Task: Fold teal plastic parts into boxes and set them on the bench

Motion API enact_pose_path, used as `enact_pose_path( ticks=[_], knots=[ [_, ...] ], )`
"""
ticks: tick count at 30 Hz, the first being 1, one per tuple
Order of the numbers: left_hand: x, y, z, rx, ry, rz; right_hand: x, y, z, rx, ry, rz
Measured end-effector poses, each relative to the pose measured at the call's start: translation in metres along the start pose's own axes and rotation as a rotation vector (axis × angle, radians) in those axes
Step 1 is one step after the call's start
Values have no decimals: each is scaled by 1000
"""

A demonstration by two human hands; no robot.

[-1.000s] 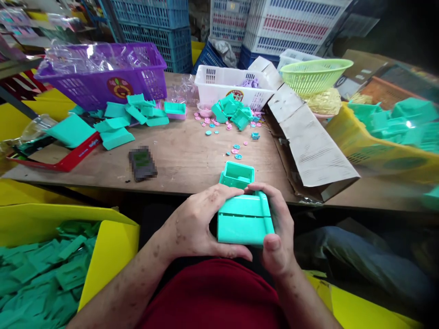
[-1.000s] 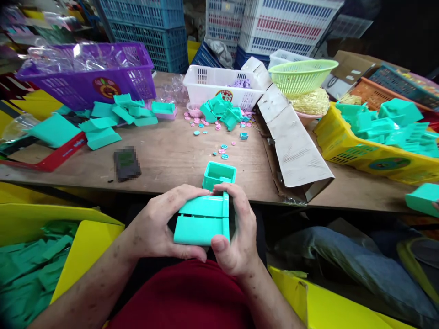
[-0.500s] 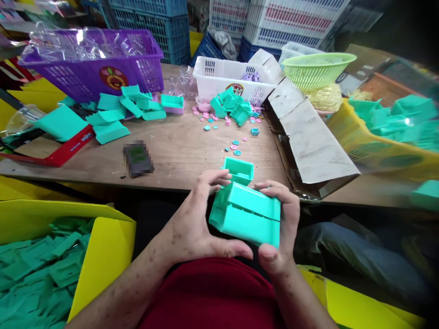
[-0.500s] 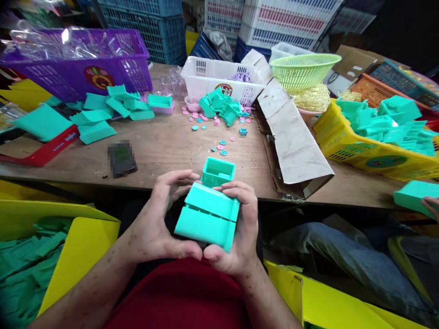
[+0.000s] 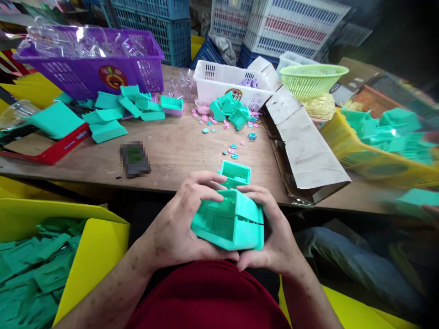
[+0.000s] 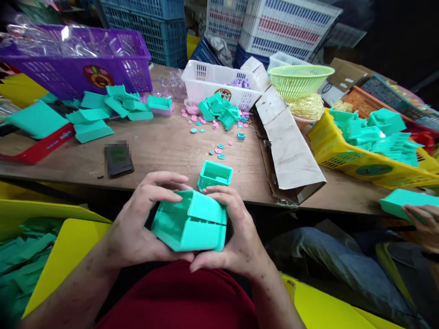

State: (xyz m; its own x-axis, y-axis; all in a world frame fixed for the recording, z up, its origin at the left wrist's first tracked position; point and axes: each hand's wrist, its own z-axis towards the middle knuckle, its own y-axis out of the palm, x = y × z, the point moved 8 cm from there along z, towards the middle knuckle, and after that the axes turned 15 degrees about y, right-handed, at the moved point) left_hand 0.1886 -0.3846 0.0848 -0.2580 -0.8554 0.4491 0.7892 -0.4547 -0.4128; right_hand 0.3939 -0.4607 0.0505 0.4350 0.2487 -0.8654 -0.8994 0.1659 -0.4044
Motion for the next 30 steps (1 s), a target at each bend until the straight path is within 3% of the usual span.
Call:
enact_pose_path(
  ticks=[4, 8, 14, 20, 25, 30],
  knots=[
    [-14, 3, -15, 79, -119, -221, 6, 5, -13, 57, 85, 188],
    [-22, 4, -32, 202, -235, -231, 11, 20, -21, -35, 154, 183],
    [-11, 9, -22, 106, -120, -10, -4, 15, -9, 114, 122, 266],
    [-8, 21, -21, 317, -76, -154, 7, 28, -16, 334, 201, 400],
    [4, 31, -27, 330, -95, -114, 10, 26, -22, 463, 233, 344],
    [11, 30, -29, 357, -137, -15, -5, 19, -16, 514, 239, 407]
  ],
)
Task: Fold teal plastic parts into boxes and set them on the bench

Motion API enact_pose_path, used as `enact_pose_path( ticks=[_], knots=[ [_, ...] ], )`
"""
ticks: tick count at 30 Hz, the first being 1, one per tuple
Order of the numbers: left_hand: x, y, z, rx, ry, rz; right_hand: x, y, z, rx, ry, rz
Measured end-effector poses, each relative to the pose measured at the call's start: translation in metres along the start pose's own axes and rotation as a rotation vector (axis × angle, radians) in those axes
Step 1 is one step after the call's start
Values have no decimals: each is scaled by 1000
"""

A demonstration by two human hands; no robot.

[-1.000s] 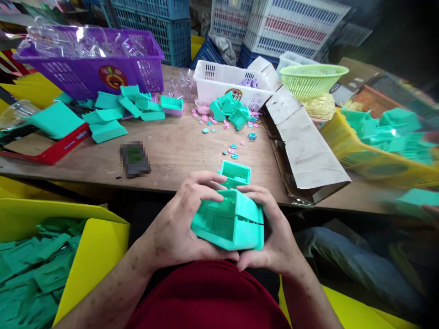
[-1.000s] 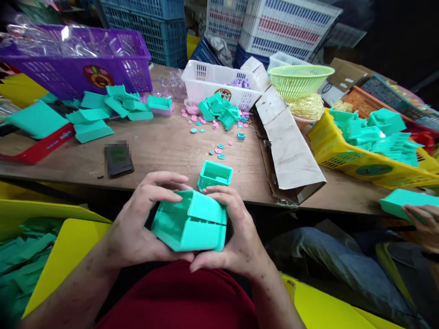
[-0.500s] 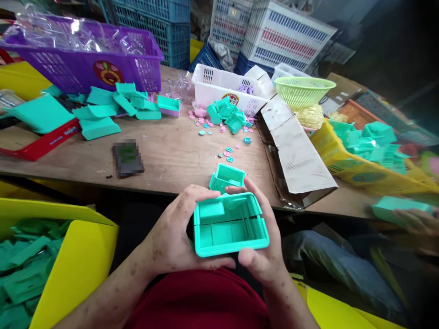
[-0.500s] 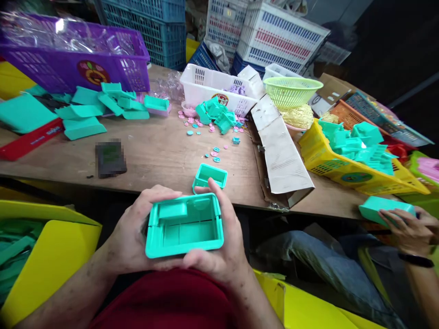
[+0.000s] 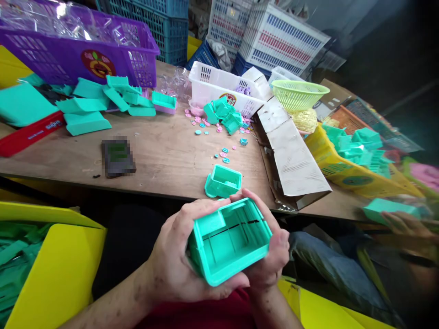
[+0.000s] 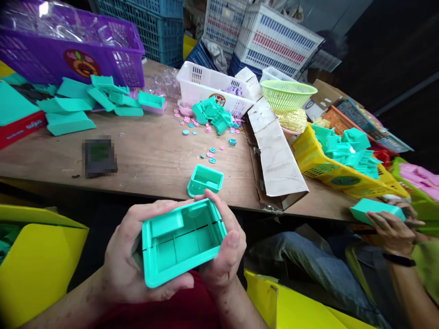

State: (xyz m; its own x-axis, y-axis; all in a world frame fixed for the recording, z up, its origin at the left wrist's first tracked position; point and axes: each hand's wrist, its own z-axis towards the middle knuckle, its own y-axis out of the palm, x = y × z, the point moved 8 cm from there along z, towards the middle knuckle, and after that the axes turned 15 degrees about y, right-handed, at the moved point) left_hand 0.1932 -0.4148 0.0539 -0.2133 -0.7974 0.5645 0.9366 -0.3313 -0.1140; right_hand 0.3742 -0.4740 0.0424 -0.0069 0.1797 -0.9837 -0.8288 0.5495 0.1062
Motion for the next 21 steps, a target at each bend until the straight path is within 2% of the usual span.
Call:
enact_pose_path(
  ticks=[6, 11, 15, 18, 21],
  knots=[
    [10, 0, 16, -101, -8, 58, -3, -1, 2, -27, 76, -55],
    [7, -4, 21, -195, -83, 29, -4, 0, 2, -133, 64, -143],
    [6, -1, 16, -132, 10, -56, -20, -1, 5, -91, 13, -179],
    [4, 3, 10, -85, -22, -45, -32, 1, 9, -68, 5, -174],
    [9, 5, 11, -96, -36, -7, -34, 0, 13, -65, 49, -69]
  ],
)
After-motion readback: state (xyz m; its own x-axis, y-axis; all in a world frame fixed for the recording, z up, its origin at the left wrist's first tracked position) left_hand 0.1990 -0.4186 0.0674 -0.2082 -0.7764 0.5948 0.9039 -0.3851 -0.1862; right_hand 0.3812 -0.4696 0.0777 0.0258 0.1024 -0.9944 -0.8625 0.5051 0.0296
